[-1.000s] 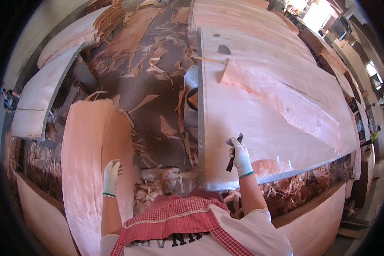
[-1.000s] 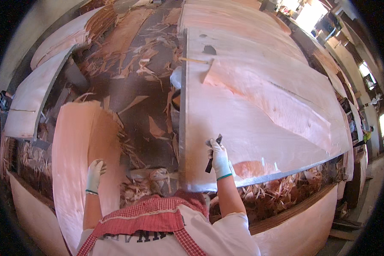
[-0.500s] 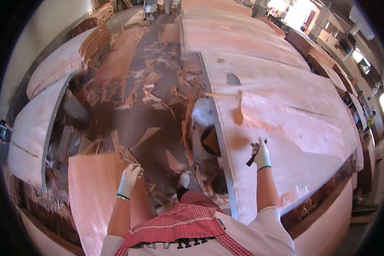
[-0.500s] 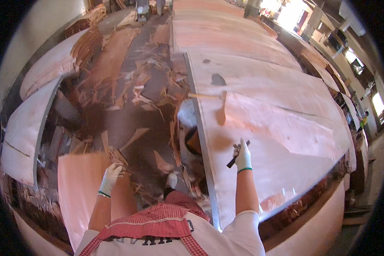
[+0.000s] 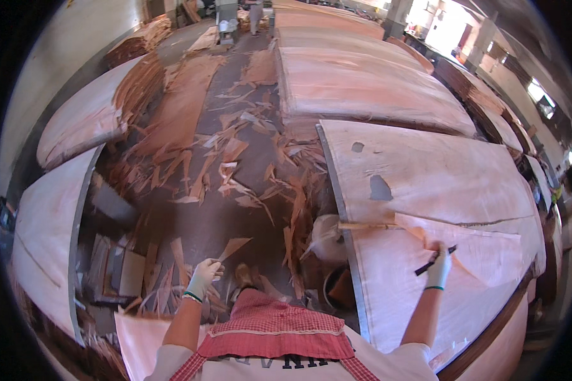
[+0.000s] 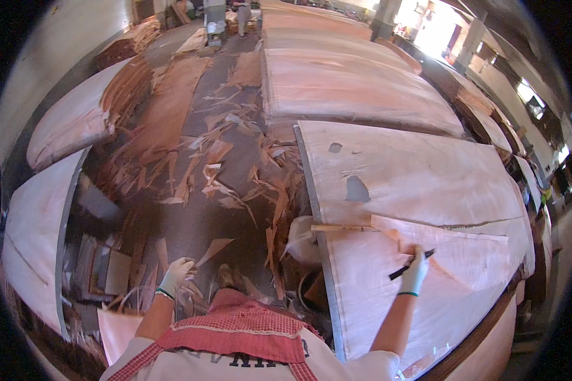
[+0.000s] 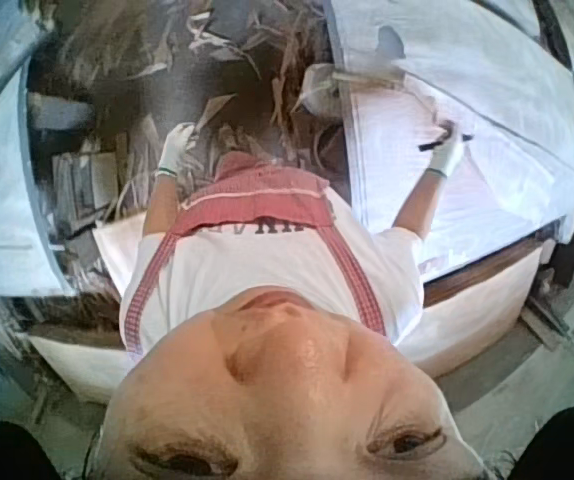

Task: The person lifts sheets of wood veneer using a long pole, inspects them for defects, trims damaged sections with a knife and a metal ruler, and applies strips of tape to the repaired areas.

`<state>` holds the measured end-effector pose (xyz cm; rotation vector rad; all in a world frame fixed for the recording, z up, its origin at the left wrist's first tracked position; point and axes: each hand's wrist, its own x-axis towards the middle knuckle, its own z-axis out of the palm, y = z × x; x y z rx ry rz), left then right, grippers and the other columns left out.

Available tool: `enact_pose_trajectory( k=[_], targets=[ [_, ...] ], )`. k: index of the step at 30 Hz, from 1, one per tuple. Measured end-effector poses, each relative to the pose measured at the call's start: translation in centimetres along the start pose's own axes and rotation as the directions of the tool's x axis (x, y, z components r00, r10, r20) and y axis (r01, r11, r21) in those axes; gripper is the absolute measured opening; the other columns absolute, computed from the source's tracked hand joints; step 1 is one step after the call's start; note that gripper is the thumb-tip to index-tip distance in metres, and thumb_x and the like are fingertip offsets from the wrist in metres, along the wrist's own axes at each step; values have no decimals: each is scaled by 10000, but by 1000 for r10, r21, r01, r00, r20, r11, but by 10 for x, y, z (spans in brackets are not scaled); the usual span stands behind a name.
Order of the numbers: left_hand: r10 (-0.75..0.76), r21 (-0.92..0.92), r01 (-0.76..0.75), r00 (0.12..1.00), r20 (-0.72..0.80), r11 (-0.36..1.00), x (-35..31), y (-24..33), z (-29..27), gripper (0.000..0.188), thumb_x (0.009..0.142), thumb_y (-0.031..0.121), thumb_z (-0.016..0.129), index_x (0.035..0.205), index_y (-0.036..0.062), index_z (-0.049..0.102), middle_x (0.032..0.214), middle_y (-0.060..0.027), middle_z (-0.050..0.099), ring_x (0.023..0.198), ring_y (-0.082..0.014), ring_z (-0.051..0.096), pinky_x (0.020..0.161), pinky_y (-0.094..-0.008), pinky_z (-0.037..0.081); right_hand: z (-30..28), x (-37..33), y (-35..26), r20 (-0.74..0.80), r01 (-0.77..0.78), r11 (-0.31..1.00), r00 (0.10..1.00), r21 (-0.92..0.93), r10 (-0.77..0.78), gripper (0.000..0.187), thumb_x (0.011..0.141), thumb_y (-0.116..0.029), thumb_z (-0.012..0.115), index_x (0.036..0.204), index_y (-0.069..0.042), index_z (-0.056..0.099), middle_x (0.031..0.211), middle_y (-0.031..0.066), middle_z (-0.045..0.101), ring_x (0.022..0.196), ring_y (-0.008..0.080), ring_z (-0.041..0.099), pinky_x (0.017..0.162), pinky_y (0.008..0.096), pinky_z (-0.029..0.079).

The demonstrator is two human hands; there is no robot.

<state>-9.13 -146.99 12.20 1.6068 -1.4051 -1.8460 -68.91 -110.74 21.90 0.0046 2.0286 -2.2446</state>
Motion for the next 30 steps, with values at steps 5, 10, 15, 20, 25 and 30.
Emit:
enact_pose_trajectory(
  k=[5, 10, 15, 20, 25, 30],
  targets=[
    [94, 42, -103, 978, 188, 994, 140, 96, 19, 237, 944, 187, 542, 1099, 19, 605, 908, -71, 661, 756, -141, 619, 644, -262, 493, 48, -27, -128, 6, 237, 969, 971, 68, -238, 96, 895, -193, 631, 875, -120, 572, 646, -76, 451, 490, 23, 368, 437, 174, 279],
    [278, 112, -411, 769, 576, 905, 252, 239, 99, 247, 937, 188, 555, 1109, 16, 596, 958, -80, 657, 810, -140, 612, 711, -281, 493, 44, -104, -185, -21, 584, 601, 708, -546, -706, 302, 931, -196, 544, 1162, -4, 579, 1117, 69, 573, 1032, 173, 513, 905, 329, 420],
    [484, -15, -923, 188, 855, 385, 243, 381, 269, 481, 871, 235, 645, 1262, -12, 512, 1170, -184, 608, 1068, -292, 605, 938, -364, 465, 58, -226, -245, -136, 474, 775, 811, -418, -569, 202, 919, -157, 552, 1077, -32, 563, 1071, 90, 604, 912, 142, 553, 821, 304, 458],
    [428, -419, -904, -344, 836, 91, 183, 427, 399, 738, 768, 245, 738, 1365, -15, 391, 1350, -234, 469, 1243, -347, 475, 1063, -404, 368, 89, -285, -240, -541, 224, 842, 679, -491, -496, 207, 915, -166, 564, 1073, -33, 566, 1056, 88, 607, 886, 136, 551, 800, 293, 456],
    [209, -619, -785, -610, 765, -23, 118, 383, 478, 1057, 678, 307, 809, 1467, -27, 189, 1479, -237, 303, 1361, -362, 330, 1148, -380, 263, 118, -314, -230, -710, 108, 863, 524, -493, -471, 212, 912, -176, 575, 1069, -33, 570, 1042, 85, 610, 860, 130, 548, 778, 282, 453],
    [201, -725, -662, -697, 689, 190, 99, 338, 500, 1107, 648, 283, 821, 1484, -10, 157, 1495, -224, 285, 1383, -355, 306, 1149, -387, 259, 170, -331, -249, -768, 53, 845, 389, -533, -509, 218, 909, -186, 587, 1064, -33, 573, 1027, 82, 613, 833, 124, 546, 756, 271, 450]
  ],
)
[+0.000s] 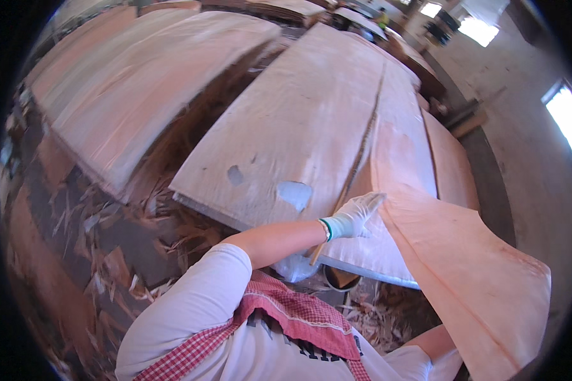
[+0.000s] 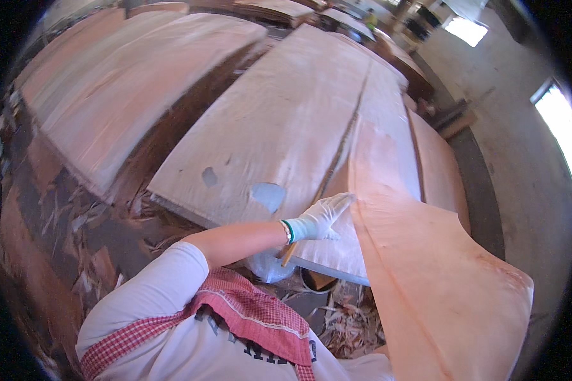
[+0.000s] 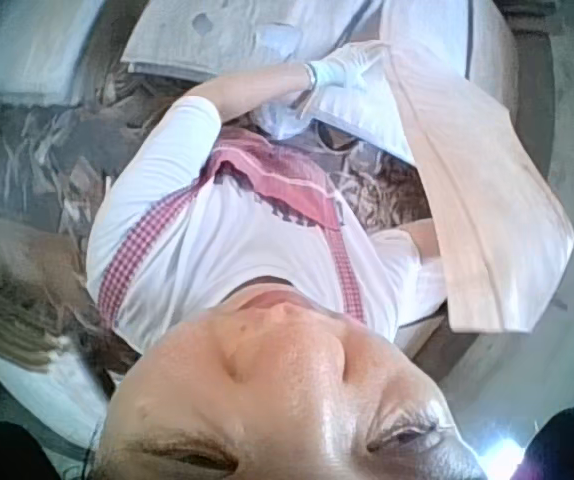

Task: The person lifts sheets of wood veneer using a long pole, inspects them for defects, trims damaged sections with a knife and a metal ruler, and applies strips of tape to the repaired areas.

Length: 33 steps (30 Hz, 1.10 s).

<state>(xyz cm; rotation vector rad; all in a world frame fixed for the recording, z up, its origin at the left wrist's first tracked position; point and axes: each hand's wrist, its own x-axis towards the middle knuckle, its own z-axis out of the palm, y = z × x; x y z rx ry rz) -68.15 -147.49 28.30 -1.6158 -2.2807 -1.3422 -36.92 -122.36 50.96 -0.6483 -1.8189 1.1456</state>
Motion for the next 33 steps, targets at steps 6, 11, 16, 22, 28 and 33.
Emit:
enact_pose_trajectory(
  k=[6, 11, 16, 22, 28, 33],
  targets=[
    [162, -88, -154, 982, 99, 984, 22, -10, 28, 999, 659, 237, 810, 1467, 40, 256, 1472, -210, 342, 1351, -363, 358, 1120, -409, 301, 19, -47, -73, -172, 42, 995, 983, -94, -57, 227, 906, -198, 601, 1059, -33, 577, 1010, 78, 617, 802, 117, 543, 730, 258, 447],
    [299, -252, -245, 932, 205, 936, -17, 27, 21, 721, 722, 213, 743, 1367, 68, 454, 1380, -191, 469, 1286, -348, 442, 1083, -408, 350, 59, -65, -138, -267, 95, 978, 953, -186, -143, 234, 902, -208, 613, 1055, -34, 581, 995, 75, 620, 775, 112, 541, 709, 247, 444],
    [450, -702, -182, 866, 217, 689, -87, 75, 58, 226, 820, 132, 581, 1018, 52, 655, 957, -170, 652, 926, -328, 628, 856, -407, 493, 139, -30, -215, -225, 228, 945, 933, -233, -281, 242, 899, -218, 625, 1051, -34, 584, 981, 72, 623, 749, 106, 538, 687, 235, 442],
    [667, -925, 223, 643, 377, 307, -129, 150, -117, 252, 921, 216, 561, 927, -34, 594, 734, -161, 602, 687, -197, 542, 653, -361, 454, 212, 59, -295, -157, 415, 877, 875, -244, -458, 252, 896, -230, 639, 1045, -34, 588, 963, 69, 627, 717, 99, 536, 661, 222, 438],
    [643, -936, 352, 720, 263, -11, -117, 146, -190, 249, 953, 208, 544, 904, -36, 564, 724, 0, 513, 722, -128, 500, 644, -302, 433, 342, 183, -371, -49, 583, 800, 803, -143, -594, 262, 892, -242, 653, 1040, -34, 592, 946, 65, 630, 686, 92, 533, 635, 209, 435],
    [505, -803, 592, 714, 485, -66, -107, 100, -250, 189, 984, 191, 506, 969, 18, 579, 837, 59, 514, 801, -70, 480, 699, -251, 426, 485, 250, -370, 70, 588, 806, 803, 68, -591, 271, 889, -252, 665, 1036, -35, 596, 931, 62, 633, 660, 86, 530, 614, 198, 432]
  ],
)
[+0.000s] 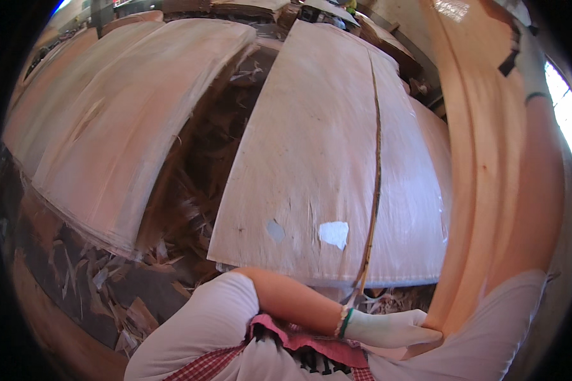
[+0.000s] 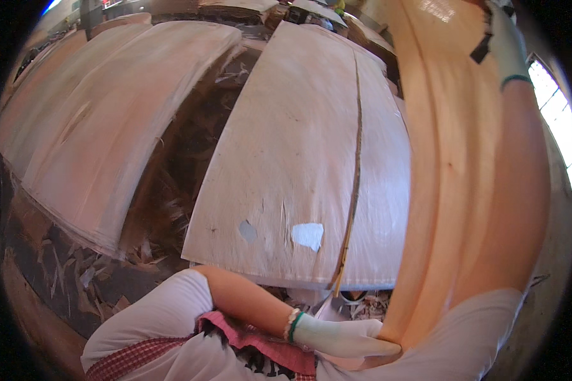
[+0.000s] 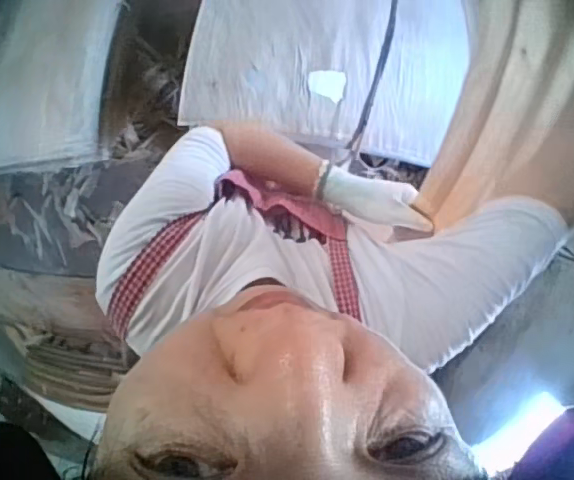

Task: The person lifts sheets of wood veneer using a long pole, inspects them for defects, trims damaged sections with a knife and a metal ruler, and applies strips of tape to the repaired areas.

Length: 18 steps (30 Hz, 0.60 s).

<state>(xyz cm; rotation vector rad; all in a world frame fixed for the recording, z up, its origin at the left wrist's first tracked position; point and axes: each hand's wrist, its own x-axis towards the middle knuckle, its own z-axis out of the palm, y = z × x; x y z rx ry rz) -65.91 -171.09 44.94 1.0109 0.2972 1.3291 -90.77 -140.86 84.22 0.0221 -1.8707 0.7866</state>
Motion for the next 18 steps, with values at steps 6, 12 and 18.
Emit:
enact_pose_trajectory(
  k=[6, 12, 18],
  targets=[
    [387, 411, -215, 832, -398, 886, -13, 43, -107, 248, 999, 262, 509, 956, 28, 580, 855, 35, 535, 795, -62, 471, 687, -271, 439, 105, -125, -20, 317, -394, 918, 877, 42, 362, 452, 953, -495, 471, 1132, -83, 420, 830, 115, 639, 482, 101, 348, 393, 235, 250],
    [491, 382, -325, 706, -511, 865, 10, 144, -260, 263, 937, 159, 493, 909, -30, 674, 872, -119, 697, 786, -197, 664, 723, -334, 529, 78, -257, -19, 379, 110, 820, 915, -561, 137, 273, 900, -302, 575, 1033, -64, 562, 806, 18, 621, 644, 99, 555, 491, 246, 414],
    [453, 559, 152, 434, -779, 815, -25, 240, -436, 227, 888, 208, 572, 940, 6, 662, 853, -118, 656, 774, -226, 618, 664, -355, 487, 19, -442, 58, 416, -152, 805, 792, -573, 447, 476, 862, -135, 699, 1306, -64, 546, 1231, 141, 617, 1120, 232, 606, 940, 348, 496]
  ],
)
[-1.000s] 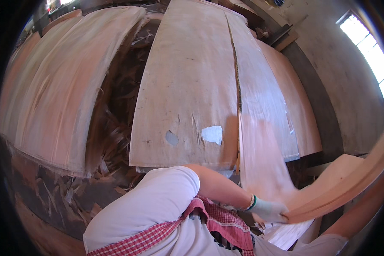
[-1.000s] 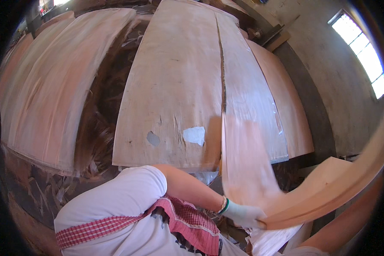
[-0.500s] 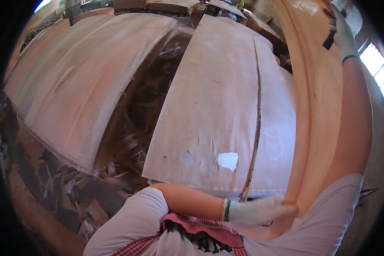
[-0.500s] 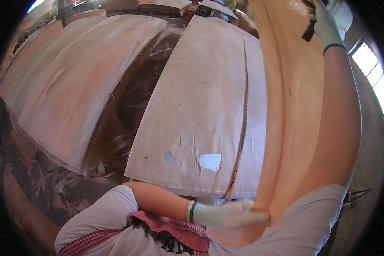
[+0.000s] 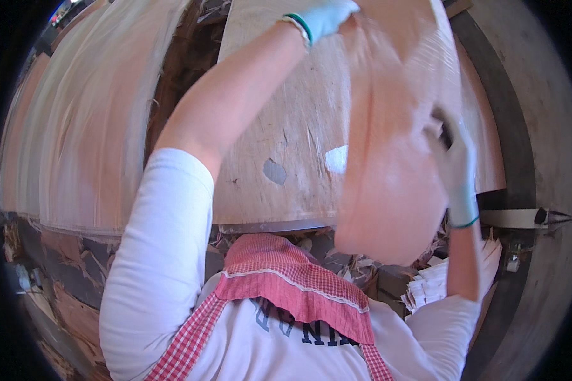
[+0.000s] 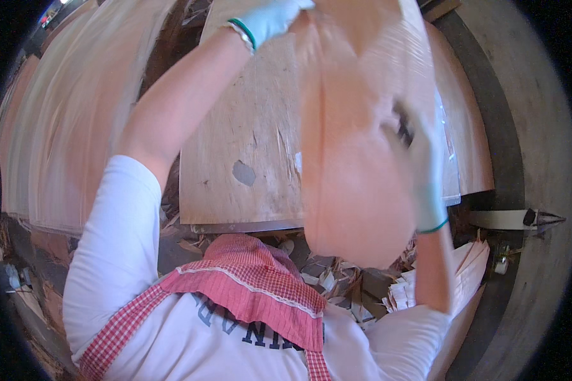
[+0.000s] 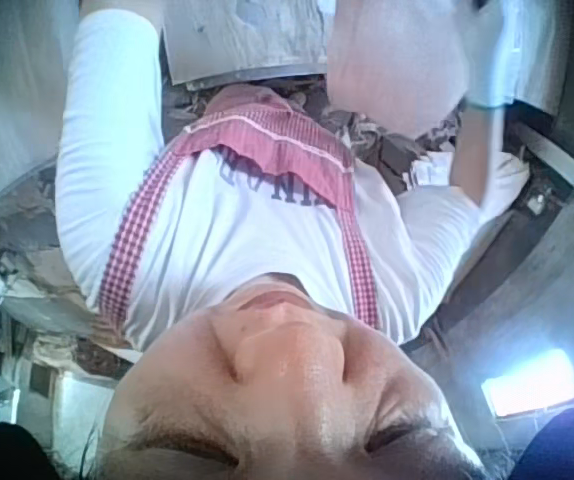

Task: The person lifts sheets of wood veneer using a long pole, inspects them for defects, trims damaged sections with a knife and a metal ruler, and applies strips of tape to the repaired areas.

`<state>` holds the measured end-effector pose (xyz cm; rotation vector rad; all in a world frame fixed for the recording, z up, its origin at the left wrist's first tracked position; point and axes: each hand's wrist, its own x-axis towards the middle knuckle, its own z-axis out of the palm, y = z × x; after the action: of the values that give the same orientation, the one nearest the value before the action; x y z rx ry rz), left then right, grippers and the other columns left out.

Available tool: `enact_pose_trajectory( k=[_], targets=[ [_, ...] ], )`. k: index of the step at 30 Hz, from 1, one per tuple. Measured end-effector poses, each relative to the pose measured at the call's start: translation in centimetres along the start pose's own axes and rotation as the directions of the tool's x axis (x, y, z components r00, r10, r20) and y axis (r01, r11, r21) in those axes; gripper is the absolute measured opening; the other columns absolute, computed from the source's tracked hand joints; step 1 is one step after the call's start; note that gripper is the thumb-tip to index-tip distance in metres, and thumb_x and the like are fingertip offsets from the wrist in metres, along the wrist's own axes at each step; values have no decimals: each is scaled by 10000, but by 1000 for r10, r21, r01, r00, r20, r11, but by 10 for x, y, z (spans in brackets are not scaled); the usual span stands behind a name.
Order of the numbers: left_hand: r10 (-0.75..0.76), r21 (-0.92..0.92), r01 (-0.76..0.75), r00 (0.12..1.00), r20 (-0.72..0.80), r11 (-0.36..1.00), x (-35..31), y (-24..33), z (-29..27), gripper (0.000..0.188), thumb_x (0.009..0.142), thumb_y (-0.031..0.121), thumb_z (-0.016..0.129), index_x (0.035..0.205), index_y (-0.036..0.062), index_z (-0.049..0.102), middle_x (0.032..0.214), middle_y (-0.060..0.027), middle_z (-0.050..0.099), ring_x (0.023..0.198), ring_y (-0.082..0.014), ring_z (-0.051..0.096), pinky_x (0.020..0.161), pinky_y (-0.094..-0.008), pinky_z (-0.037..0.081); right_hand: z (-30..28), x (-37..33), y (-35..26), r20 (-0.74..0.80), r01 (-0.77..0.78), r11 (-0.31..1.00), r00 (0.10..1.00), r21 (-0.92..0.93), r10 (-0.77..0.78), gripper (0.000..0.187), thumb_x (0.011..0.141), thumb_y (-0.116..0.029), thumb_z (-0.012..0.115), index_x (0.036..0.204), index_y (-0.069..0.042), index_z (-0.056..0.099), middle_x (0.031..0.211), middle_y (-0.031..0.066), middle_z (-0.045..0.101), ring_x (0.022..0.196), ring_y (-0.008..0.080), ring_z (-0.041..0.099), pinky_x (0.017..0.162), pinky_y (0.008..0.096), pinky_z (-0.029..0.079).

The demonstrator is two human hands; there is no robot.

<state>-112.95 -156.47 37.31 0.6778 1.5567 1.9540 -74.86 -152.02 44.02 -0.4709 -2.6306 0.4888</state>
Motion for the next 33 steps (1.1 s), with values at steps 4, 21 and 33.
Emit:
enact_pose_trajectory(
  k=[4, 21, 33],
  targets=[
    [222, 404, -200, 975, -8, 893, 46, -19, -41, 254, 889, 221, 571, 887, -6, 685, 810, -116, 668, 724, -256, 614, 639, -396, 486, 72, -104, 55, 42, -94, 995, 995, 24, 93, 472, 853, -81, 664, 1309, -64, 543, 1281, 153, 571, 1096, 218, 606, 870, 343, 522],
    [-568, 229, 531, 809, 149, 816, -282, -193, -31, 271, 939, 287, 601, 968, 18, 599, 891, -88, 660, 799, -158, 632, 622, -295, 526, 232, -175, 88, 392, -259, 966, 888, -7, 241, 556, 854, -264, 644, 1368, -187, 442, 1502, 169, 325, 1047, 382, 613, 806, 448, 530],
    [-735, -330, 782, 616, 283, 528, -468, -298, 100, 324, 943, 236, 600, 1154, -10, 604, 1005, -68, 655, 860, -151, 598, 794, -293, 482, 94, -264, 226, 0, -760, 604, 622, 240, 783, 484, 872, -199, 654, 1263, 58, 529, 1203, 166, 602, 1072, 252, 574, 923, 355, 459]
  ],
)
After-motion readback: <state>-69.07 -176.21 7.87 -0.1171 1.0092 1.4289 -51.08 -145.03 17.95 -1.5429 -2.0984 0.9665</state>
